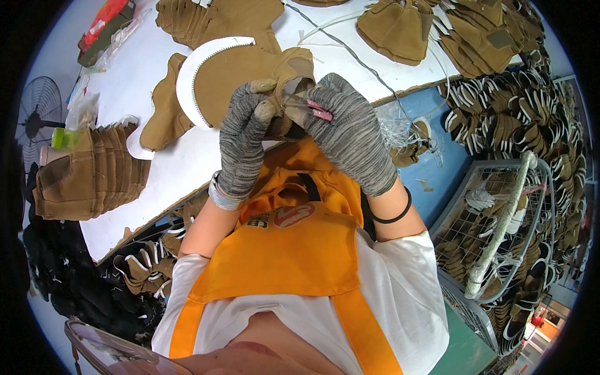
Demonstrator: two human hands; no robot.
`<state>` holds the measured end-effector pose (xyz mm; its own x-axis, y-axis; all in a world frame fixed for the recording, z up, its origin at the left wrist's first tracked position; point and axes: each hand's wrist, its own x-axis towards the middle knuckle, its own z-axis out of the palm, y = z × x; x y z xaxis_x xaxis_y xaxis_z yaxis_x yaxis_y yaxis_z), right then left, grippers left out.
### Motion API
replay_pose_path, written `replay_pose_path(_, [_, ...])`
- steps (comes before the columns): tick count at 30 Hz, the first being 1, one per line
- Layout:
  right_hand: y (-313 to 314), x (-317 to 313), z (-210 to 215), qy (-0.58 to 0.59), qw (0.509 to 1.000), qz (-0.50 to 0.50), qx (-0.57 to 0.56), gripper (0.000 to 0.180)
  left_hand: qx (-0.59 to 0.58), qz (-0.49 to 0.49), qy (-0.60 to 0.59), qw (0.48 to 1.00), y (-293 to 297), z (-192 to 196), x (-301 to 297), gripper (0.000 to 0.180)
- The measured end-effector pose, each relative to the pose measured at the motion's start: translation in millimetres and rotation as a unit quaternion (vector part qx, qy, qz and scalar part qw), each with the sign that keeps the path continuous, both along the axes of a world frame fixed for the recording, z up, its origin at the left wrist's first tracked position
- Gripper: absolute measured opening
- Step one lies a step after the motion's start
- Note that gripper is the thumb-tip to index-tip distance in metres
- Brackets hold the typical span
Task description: The person uses small snips to trim excess threads and material from brown boot uppers, turning each piece over to check the edges before stacking them in a pile.
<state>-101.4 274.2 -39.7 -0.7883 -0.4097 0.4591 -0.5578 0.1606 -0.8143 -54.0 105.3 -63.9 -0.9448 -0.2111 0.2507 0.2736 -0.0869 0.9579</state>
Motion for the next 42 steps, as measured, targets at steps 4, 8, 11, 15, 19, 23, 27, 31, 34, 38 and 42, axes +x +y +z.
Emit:
replay_pose_path(4, [2, -1, 10, 0.024, 0.996, -0.029, 0.075, 0.020, -0.047, 0.030, 0.095, 0.994, 7, -4, -3, 0.018])
replay_pose_path(8, [2, 4, 15, 0.042, 0.991, -0.054, 0.113, 0.020, -0.090, 0.043, 0.140, 0.985, 9, -16, -6, 0.014])
replay_pose_path(11, [9, 1, 11, -0.052, 0.995, -0.030, 0.076, 0.019, -0.116, 0.045, 0.179, 0.976, 9, -18, -9, 0.013])
replay_pose_path(15, [16, -5, 7, -0.188, 0.981, 0.010, 0.045, 0.022, -0.167, 0.053, 0.187, 0.967, 12, -22, -14, 0.013])
replay_pose_path(19, [22, -11, 7, -0.244, 0.954, -0.052, 0.167, 0.027, -0.136, 0.033, 0.167, 0.976, 10, -23, -15, 0.014])
replay_pose_path(23, [23, -4, 0, -0.247, 0.967, -0.057, 0.013, 0.035, -0.030, -0.015, 0.105, 0.994, 8, -14, -10, 0.019])
replay_pose_path(27, [3, 23, -8, -0.081, 0.992, -0.095, -0.013, 0.036, -0.013, -0.044, 0.095, 0.994, 1, -19, -10, 0.027])
replay_pose_path(31, [2, 37, -12, 0.026, 0.986, -0.132, 0.097, 0.029, -0.091, -0.073, 0.127, 0.985, -12, -32, -9, 0.046])
replay_pose_path(34, [-4, 39, -12, 0.099, 0.971, -0.137, 0.170, 0.024, -0.014, -0.077, 0.064, 0.995, -8, -18, -9, 0.026])
replay_pose_path(38, [-15, 32, -24, 0.096, 0.977, -0.131, 0.137, 0.024, 0.160, -0.113, -0.100, 0.975, -10, -4, -7, 0.025])
replay_pose_path(42, [-22, 30, -24, 0.092, 0.982, -0.132, 0.094, 0.022, 0.161, -0.112, -0.081, 0.977, -16, -11, -8, 0.026])
